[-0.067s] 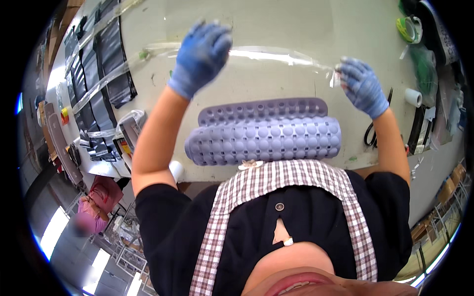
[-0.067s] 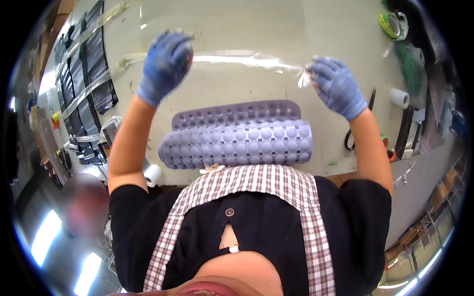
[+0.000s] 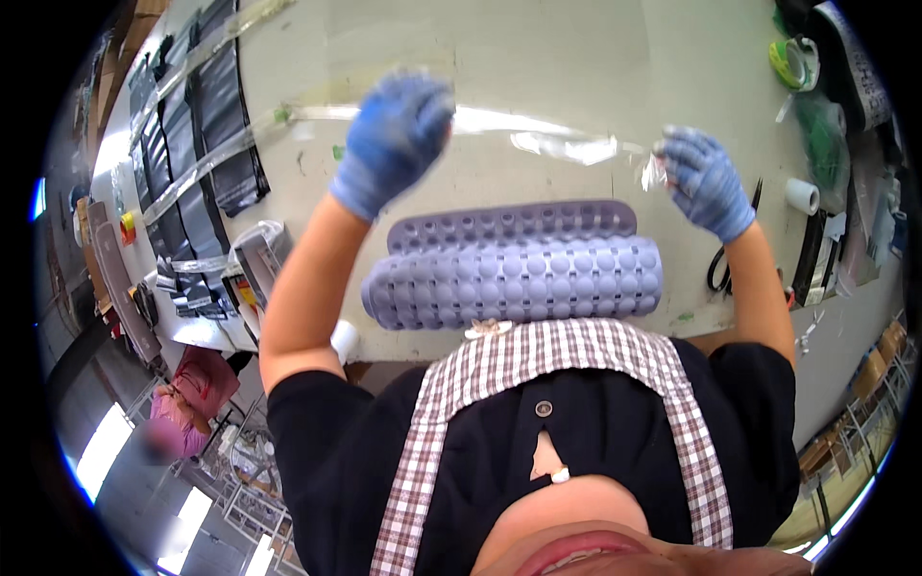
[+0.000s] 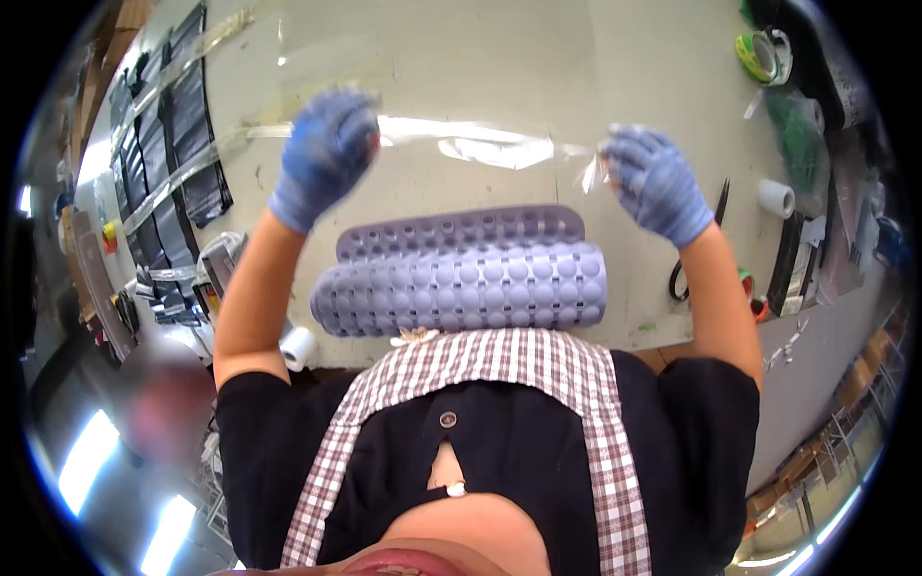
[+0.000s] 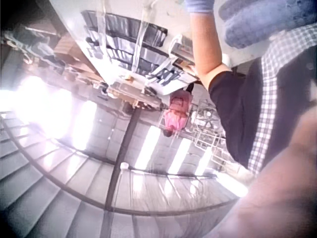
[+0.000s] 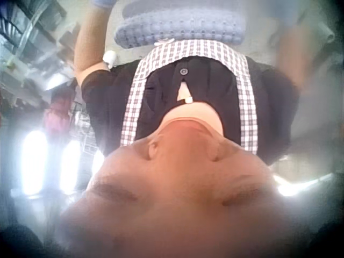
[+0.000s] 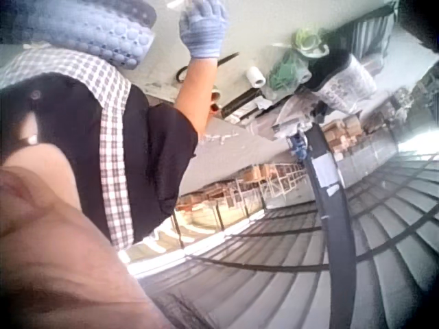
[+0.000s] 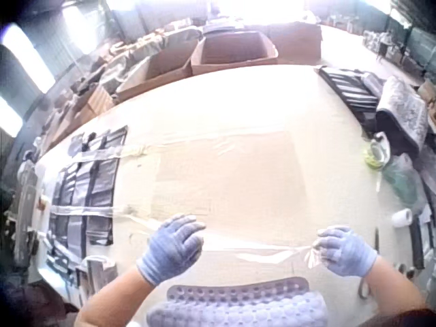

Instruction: The person packages foam mats by sliding them into plastic sleeves, applying shipping labels, and sealing them with tape, then gathers more mats from a large cardboard box to prepare for further packaging.

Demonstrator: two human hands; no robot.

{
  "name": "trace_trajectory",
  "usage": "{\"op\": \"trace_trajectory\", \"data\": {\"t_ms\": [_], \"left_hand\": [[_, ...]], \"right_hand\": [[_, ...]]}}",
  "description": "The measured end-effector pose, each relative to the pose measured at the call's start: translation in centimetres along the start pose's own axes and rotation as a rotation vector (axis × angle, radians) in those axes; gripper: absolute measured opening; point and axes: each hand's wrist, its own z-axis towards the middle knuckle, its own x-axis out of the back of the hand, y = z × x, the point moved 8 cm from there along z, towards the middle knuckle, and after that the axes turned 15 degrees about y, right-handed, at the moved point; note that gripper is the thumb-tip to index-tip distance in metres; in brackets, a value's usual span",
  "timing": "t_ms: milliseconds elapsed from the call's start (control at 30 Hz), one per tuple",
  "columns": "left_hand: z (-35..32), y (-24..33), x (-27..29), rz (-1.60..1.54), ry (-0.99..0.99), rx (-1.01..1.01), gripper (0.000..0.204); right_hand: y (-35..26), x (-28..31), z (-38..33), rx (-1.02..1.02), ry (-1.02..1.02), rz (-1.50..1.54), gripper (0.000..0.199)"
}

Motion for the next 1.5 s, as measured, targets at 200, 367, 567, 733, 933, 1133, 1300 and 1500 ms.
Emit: {"op": "trace_trajectory", "data": {"t_ms": [200,367,567,733,933,1133,1300,1500], "left_hand": [[-5.3,4.1,-0.3,-0.173,-0.543,0.258,0.032],[-2.1,1.8,0.0,-0.277,-0.549,0.477,0.025],[9.3,-8.4,-10.1,0.059,-0.075,0.406,0.032],[11.5,-18.4,-16.7,0.238,-0.277,0.691,0.040],[13.4,-20.2,-18.2,0.250,-0.431,0.745,0.048],[11.9,-21.0,-14.6,0.114,-0.151,0.715,0.051],[9.0,-12.8,-6.3,-0.325,0.280,0.603,0.029],[3.3,3.5,8.4,-0.576,0.242,0.197,0.024]], "right_hand": [[0.0,4.3,4.1,-0.240,0.296,0.266,0.019],[-2.9,-1.5,12.3,-0.222,0.147,0.098,0.052],[-1.9,-14.4,12.4,-0.234,-0.339,-0.261,0.078],[-2.0,-14.8,12.2,-0.209,-0.299,-0.206,0.079],[-1.1,-14.8,11.9,-0.213,-0.209,-0.163,0.079],[-2.3,-14.0,13.3,-0.183,-0.035,-0.113,0.067],[-0.1,-14.0,13.6,-0.188,0.320,-0.008,0.014],[6.3,-5.5,20.0,-0.886,1.033,2.095,0.021]]}}
